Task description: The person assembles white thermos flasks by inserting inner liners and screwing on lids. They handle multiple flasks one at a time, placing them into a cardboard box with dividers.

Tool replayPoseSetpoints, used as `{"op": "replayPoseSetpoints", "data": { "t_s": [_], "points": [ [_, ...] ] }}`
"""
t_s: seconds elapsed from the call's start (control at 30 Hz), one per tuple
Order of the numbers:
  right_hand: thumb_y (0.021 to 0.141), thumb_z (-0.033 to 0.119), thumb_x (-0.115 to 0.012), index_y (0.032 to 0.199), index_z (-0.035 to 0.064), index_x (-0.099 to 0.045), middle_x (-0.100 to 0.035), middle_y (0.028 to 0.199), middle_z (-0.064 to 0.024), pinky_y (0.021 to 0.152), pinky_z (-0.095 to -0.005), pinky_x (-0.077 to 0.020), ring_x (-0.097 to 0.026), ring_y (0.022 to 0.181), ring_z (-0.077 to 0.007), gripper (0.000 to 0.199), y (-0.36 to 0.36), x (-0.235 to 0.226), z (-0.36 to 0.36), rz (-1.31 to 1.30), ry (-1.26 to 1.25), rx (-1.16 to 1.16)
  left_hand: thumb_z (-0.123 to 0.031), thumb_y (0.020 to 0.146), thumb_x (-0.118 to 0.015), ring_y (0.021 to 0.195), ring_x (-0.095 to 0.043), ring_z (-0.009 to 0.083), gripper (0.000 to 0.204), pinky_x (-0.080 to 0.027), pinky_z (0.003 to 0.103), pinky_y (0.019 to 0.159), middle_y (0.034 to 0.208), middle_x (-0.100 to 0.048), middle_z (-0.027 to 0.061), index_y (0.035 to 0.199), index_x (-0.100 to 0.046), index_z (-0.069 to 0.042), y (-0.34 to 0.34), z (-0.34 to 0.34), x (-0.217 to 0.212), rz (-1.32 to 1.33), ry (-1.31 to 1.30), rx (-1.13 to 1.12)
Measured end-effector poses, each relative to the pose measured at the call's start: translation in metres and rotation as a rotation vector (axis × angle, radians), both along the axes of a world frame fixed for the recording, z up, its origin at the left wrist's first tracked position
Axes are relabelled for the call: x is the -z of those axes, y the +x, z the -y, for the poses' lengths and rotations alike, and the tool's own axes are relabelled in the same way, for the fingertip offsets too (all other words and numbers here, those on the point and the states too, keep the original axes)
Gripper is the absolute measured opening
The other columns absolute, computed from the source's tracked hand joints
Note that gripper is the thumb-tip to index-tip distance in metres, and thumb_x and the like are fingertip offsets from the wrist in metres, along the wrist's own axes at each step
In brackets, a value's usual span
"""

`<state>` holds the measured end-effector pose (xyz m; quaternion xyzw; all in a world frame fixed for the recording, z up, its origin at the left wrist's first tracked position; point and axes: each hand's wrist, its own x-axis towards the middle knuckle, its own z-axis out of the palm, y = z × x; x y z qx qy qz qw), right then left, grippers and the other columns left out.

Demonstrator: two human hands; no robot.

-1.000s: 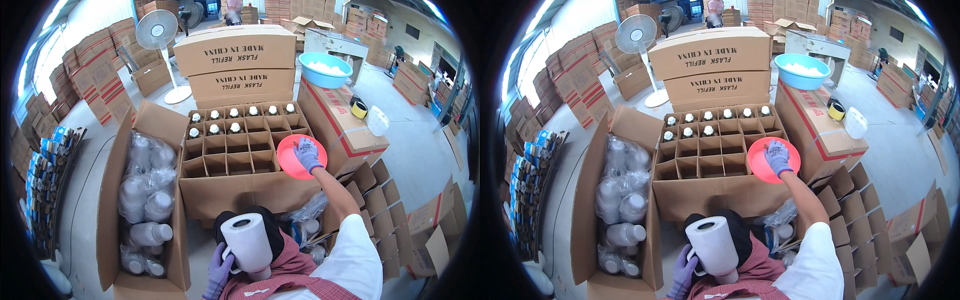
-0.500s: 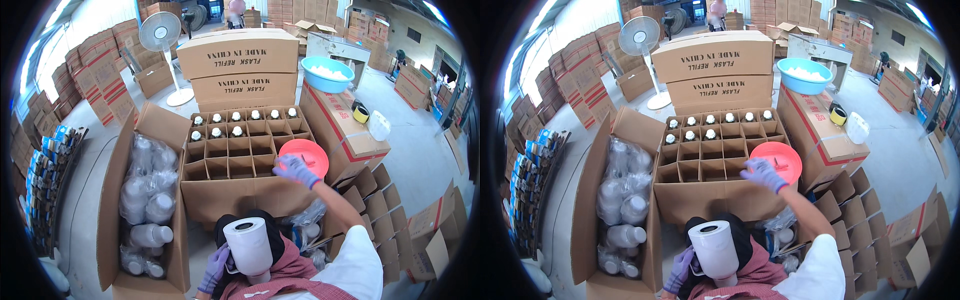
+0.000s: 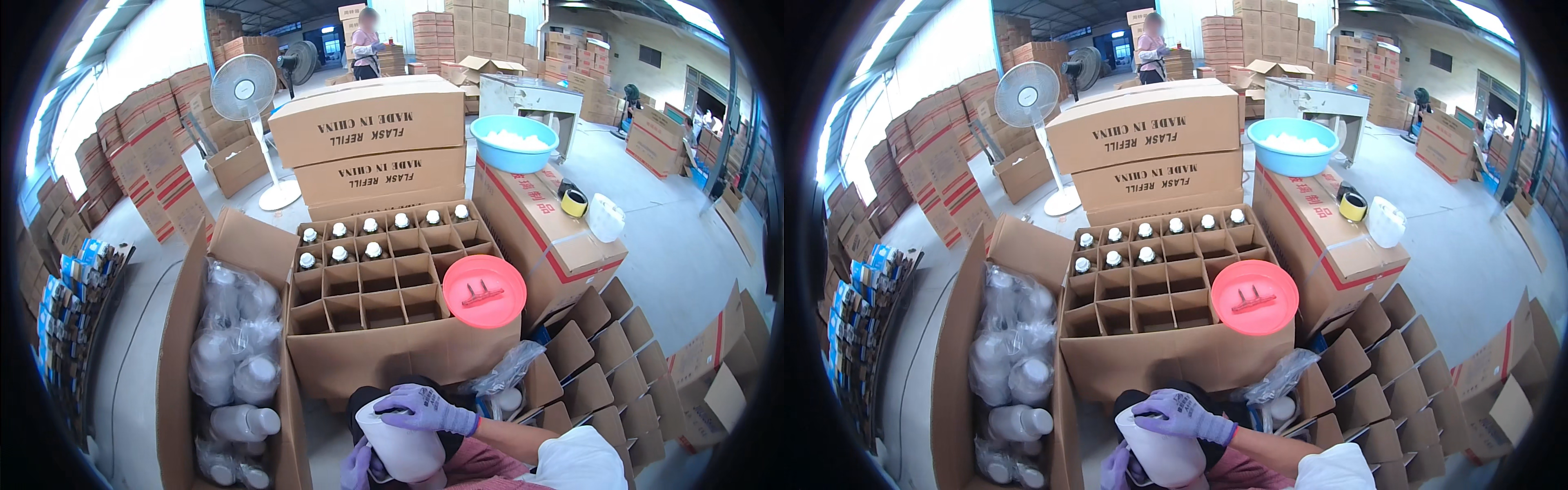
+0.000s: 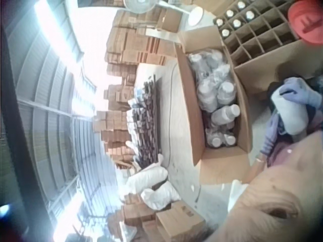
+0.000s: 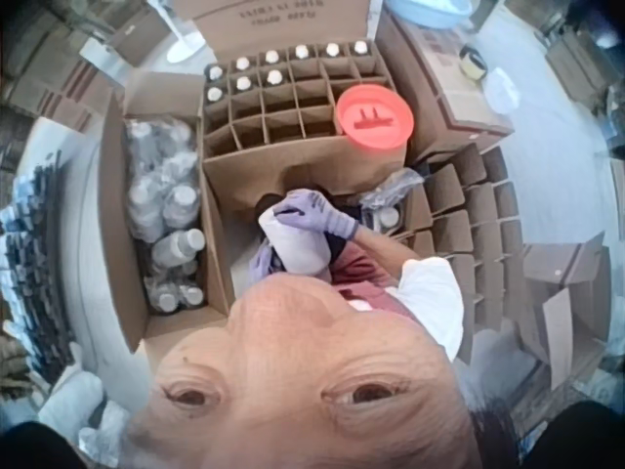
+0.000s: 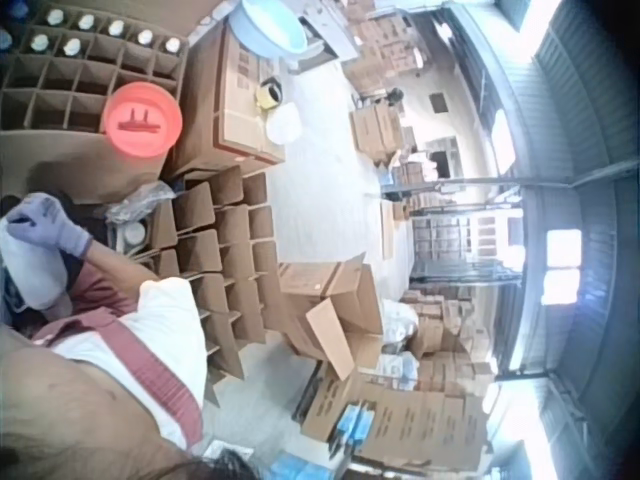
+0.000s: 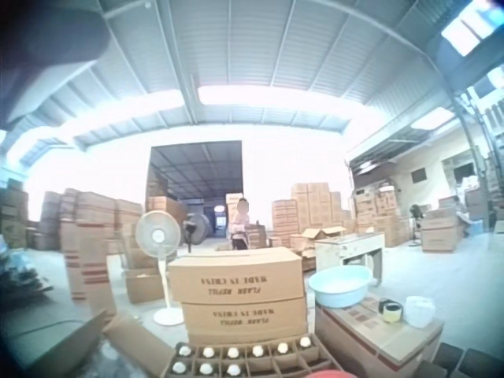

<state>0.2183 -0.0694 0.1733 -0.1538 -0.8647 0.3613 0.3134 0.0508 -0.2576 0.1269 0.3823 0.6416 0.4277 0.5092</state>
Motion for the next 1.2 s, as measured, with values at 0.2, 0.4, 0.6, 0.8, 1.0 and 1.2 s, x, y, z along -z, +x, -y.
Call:
{"op": "replayPoseSetpoints", "data": {
  "t_s": [0.2,0.4,0.6,0.8,1.0,1.2],
  "points": [
    [0.089,0.026,-0.067,0.103,0.0075,-0.073,-0.069,0.094,-0.0141,0.085,-0.0411,-0.0504,-0.064,0.091,-0.0323,0.024,0.005,0.004,-0.001,-0.067,-0.039,0.051,-0.047,0.094,-0.054,0.116,-0.053,0.0348,0.066,-0.044,0.042,0.099,0.132,-0.052,0.0146,0.143,-0.048,-0.003,0.006,-0.006,-0.001,-0.046,0.026,-0.036],
    [0.089,0.024,-0.067,0.098,0.0081,-0.075,-0.071,0.093,-0.0125,0.091,-0.0414,-0.05,-0.065,0.098,-0.0334,0.02,0.001,-0.003,-0.002,-0.105,-0.074,0.063,-0.037,0.099,-0.051,0.106,-0.061,0.0268,0.056,-0.049,0.037,0.093,0.119,-0.062,0.0136,0.141,-0.05,0.001,0.014,-0.002,0.001,-0.115,0.067,-0.135],
    [0.088,0.019,-0.066,0.095,0.0124,-0.075,-0.069,0.088,-0.0113,0.091,-0.0423,-0.0503,-0.065,0.091,-0.0325,0.013,-0.008,-0.004,0.006,-0.11,0.072,0.008,-0.028,0.104,-0.046,0.123,-0.058,0.026,0.047,-0.043,0.036,0.106,0.131,-0.063,0.0193,0.139,-0.051,0.002,0.004,0.014,0.001,-0.12,0.079,-0.176],
    [0.085,0.007,-0.062,0.096,0.0089,-0.075,-0.073,0.094,-0.0116,0.096,-0.0404,-0.0499,-0.067,0.102,-0.0315,0.017,0.011,-0.007,0.014,-0.023,-0.194,0.165,-0.021,0.095,-0.061,0.109,-0.063,0.031,0.038,-0.047,0.041,0.099,0.116,-0.066,0.0195,0.125,-0.06,0.003,-0.101,-0.015,-0.009,-0.584,0.314,-0.463],
    [0.087,0.006,-0.059,0.102,0.0052,-0.073,-0.073,0.096,-0.0128,0.101,-0.0401,-0.046,-0.066,0.104,-0.0315,0.021,0.004,-0.012,-0.004,0.029,-0.337,0.009,-0.051,0.079,-0.074,0.135,-0.038,0.0393,0.088,-0.03,0.051,0.111,0.147,-0.043,0.0184,0.147,-0.039,-0.007,-0.223,-0.009,0.02,-1.369,-0.269,-0.624],
    [0.09,0.005,-0.056,0.107,0.0024,-0.071,-0.068,0.097,-0.0129,0.085,-0.0325,-0.0487,-0.064,0.088,-0.0244,0.023,0.003,-0.027,-0.007,0.099,-0.337,0.022,-0.06,0.072,-0.073,0.134,-0.037,0.0388,0.1,-0.025,0.055,0.112,0.144,-0.043,0.0192,0.148,-0.037,-0.006,-0.26,-0.02,0.071,-1.575,-0.036,-0.093]
  ]
}}
